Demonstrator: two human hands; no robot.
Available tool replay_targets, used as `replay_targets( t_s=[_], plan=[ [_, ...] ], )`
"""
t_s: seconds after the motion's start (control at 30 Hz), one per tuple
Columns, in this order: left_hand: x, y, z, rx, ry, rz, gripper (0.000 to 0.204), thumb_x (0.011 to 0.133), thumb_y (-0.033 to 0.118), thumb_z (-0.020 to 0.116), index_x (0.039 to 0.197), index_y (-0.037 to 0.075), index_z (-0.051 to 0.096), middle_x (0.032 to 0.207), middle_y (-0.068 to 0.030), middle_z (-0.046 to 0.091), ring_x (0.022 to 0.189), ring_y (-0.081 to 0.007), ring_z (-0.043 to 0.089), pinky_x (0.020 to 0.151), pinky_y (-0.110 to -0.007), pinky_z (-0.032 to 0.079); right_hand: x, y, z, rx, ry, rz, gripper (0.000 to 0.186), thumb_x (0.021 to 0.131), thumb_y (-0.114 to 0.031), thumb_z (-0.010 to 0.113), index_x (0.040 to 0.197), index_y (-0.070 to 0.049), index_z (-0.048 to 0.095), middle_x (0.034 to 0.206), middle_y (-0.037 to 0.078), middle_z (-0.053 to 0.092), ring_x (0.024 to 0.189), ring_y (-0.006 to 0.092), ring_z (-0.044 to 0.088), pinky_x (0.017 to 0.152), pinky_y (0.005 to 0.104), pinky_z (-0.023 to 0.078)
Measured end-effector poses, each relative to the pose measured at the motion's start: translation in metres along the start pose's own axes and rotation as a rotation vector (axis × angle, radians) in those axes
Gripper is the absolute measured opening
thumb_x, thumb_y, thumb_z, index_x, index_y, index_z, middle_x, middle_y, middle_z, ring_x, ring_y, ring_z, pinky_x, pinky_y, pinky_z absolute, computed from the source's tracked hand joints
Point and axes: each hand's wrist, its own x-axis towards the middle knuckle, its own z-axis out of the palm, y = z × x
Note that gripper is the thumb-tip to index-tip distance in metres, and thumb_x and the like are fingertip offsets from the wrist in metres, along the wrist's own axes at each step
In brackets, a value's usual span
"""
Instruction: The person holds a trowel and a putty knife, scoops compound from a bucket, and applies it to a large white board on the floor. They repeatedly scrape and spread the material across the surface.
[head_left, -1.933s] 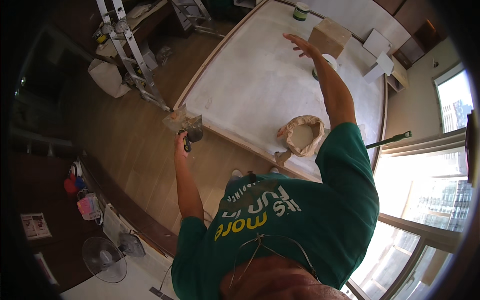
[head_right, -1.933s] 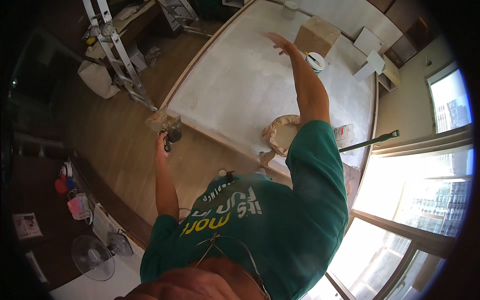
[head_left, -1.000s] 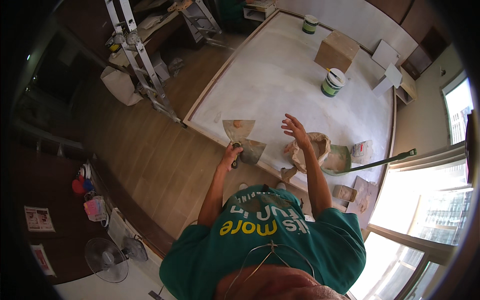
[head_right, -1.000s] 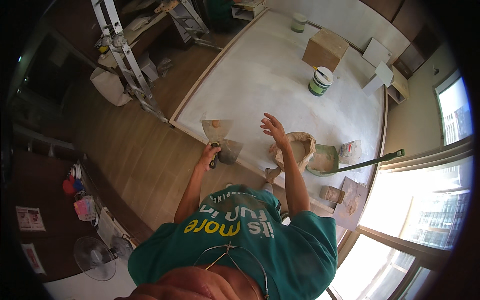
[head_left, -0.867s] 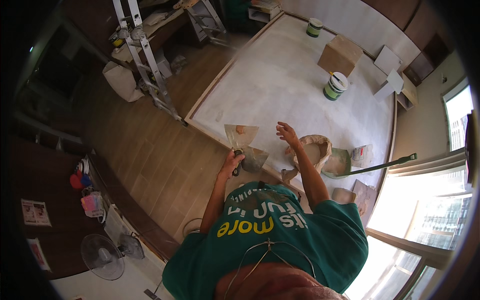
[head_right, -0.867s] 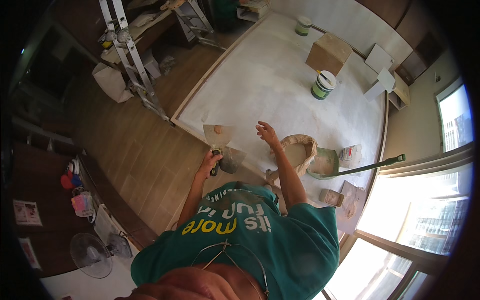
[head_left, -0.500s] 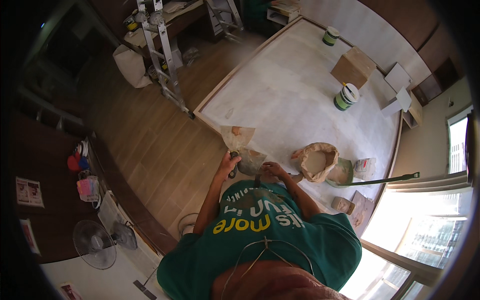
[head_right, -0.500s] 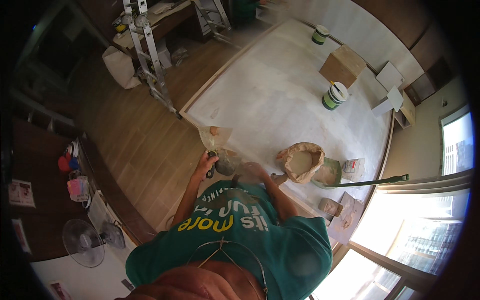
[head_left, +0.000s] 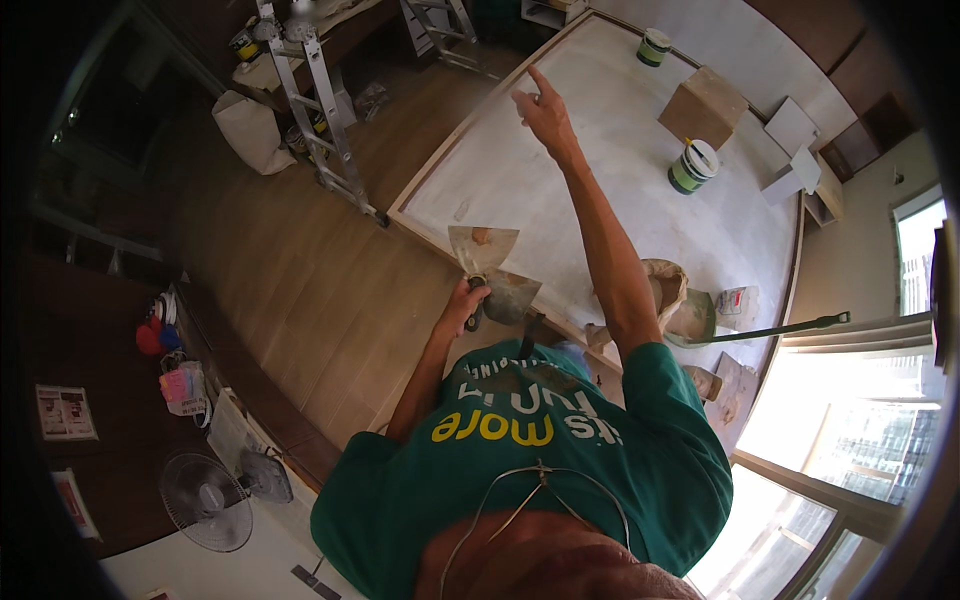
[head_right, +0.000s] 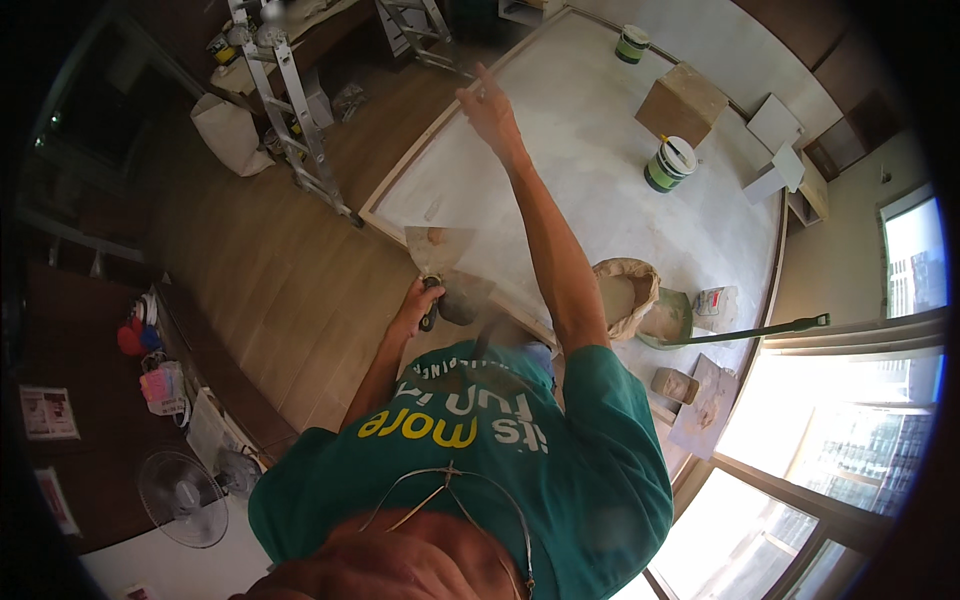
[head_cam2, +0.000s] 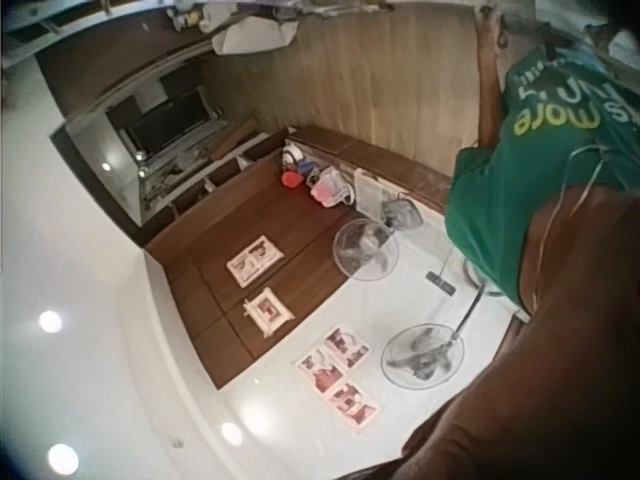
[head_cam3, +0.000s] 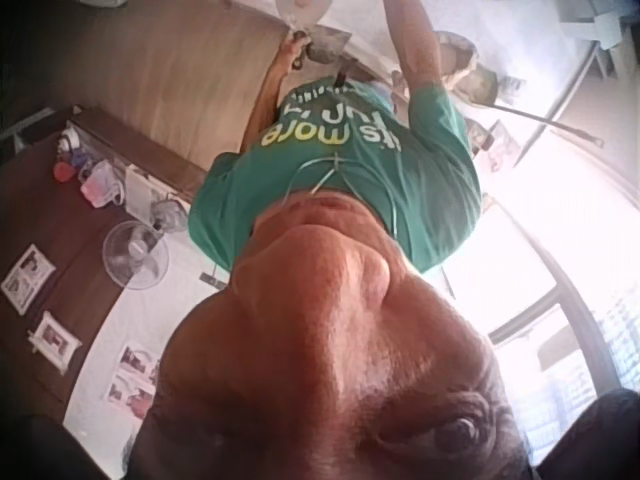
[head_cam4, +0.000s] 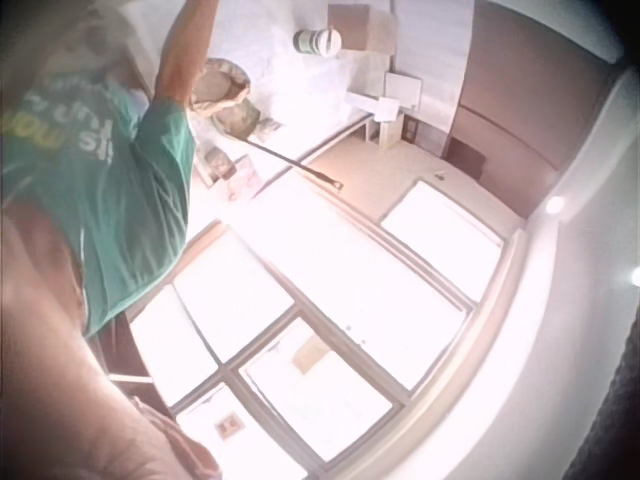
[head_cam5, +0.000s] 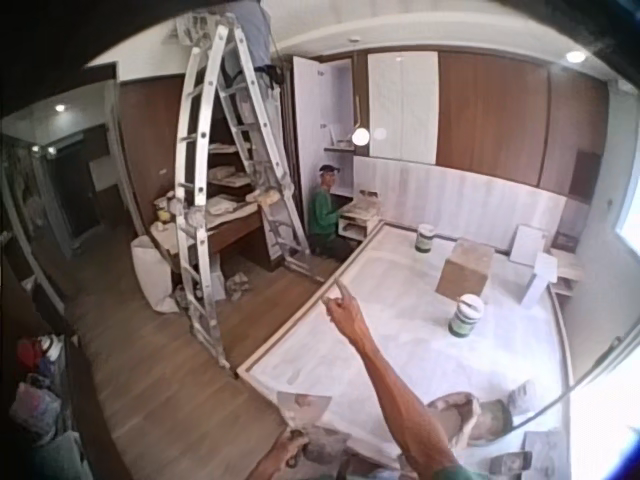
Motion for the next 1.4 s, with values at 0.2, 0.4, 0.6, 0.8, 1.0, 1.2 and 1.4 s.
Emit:
replay_targets(
  t_s=[0.2, 0.4, 0.6, 0.8, 1.0, 1.2, 1.4],
  plan=[
    [0.001, 0.005, 0.008, -0.125, 0.017, 0.026, 0.031, 0.087, 0.014, 0.068, 0.115, 0.005, 0.057, 0.098, -0.0006, 0.060, 0.088, -0.0109, 0.055, 0.078, -0.026, 0.045, 0.023, -0.111, -0.016, -0.203, 0.028, -0.269, 0.068, 0.093, -0.031, 0.063, 0.149, -0.004, 0.037, 0.066, 0.007, 0.056, 0.061, 0.0157, 0.053, 0.063, 0.0307, 0.046],
    [0.012, 0.006, 0.025, -0.143, -0.029, 0.061, 0.032, 0.088, 0.012, 0.066, 0.117, 0.006, 0.055, 0.098, -0.0004, 0.060, 0.086, -0.0104, 0.056, 0.075, -0.025, 0.046, -0.155, 0.150, -0.065, -0.247, -0.053, 0.366, 0.067, 0.090, -0.026, 0.066, 0.146, -0.001, 0.040, 0.068, 0.011, 0.062, 0.060, 0.0162, 0.060, 0.062, 0.0320, 0.050],
    [0.010, 0.003, 0.007, -0.087, -0.117, -0.048, 0.032, 0.088, 0.009, 0.063, 0.119, 0.007, 0.054, 0.101, -0.0018, 0.060, 0.087, -0.0099, 0.057, 0.076, -0.025, 0.047, -0.354, 0.263, -0.188, -0.352, 0.447, 0.448, 0.072, 0.089, -0.024, 0.067, 0.148, 0.002, 0.035, 0.068, 0.006, 0.060, 0.058, 0.0136, 0.055, 0.055, 0.0312, 0.047],
    [0.047, 0.024, 0.010, 0.083, -0.301, -0.115, 0.045, 0.088, 0.013, 0.065, 0.130, 0.009, 0.051, 0.103, 0.0005, 0.058, 0.092, -0.0104, 0.055, 0.080, -0.024, 0.045, -0.300, 0.051, -0.433, -0.503, 1.180, 0.274, 0.076, 0.090, -0.027, 0.070, 0.150, 0.000, 0.032, 0.066, 0.004, 0.054, 0.055, 0.0117, 0.048, 0.051, 0.0280, 0.044],
    [0.069, 0.080, 0.074, 0.038, -0.475, 0.061, 0.044, 0.087, 0.016, 0.065, 0.129, 0.007, 0.052, 0.099, 0.0024, 0.056, 0.089, -0.0084, 0.050, 0.079, -0.025, 0.042, -0.290, 0.058, -0.601, -0.049, 1.100, 0.548, 0.034, 0.089, -0.034, 0.070, 0.077, -0.010, 0.049, 0.062, -0.001, 0.047, 0.046, 0.0072, 0.044, 0.044, 0.0228, 0.044],
    [0.045, 0.082, 0.088, -0.035, -0.398, 0.024, 0.045, 0.089, 0.011, 0.061, 0.131, 0.004, 0.048, 0.110, -0.0023, 0.058, 0.100, -0.0120, 0.054, 0.088, -0.027, 0.045, -0.141, -0.013, -0.367, -0.136, 0.150, 0.397, 0.071, 0.094, -0.027, 0.065, 0.154, -0.009, 0.030, 0.067, -0.007, 0.039, 0.057, 0.0053, 0.036, 0.056, 0.0222, 0.037],
    [0.038, 0.044, 0.064, 0.001, -0.271, 0.084, 0.047, 0.088, 0.016, 0.066, 0.130, 0.005, 0.049, 0.109, -0.0010, 0.058, 0.099, -0.0112, 0.055, 0.086, -0.027, 0.044, -0.171, 0.125, -0.218, -0.315, -0.209, 0.509, 0.063, 0.092, -0.027, 0.068, 0.148, -0.014, 0.044, 0.064, 0.004, 0.056, 0.053, 0.0101, 0.053, 0.049, 0.0279, 0.048]
  ],
)
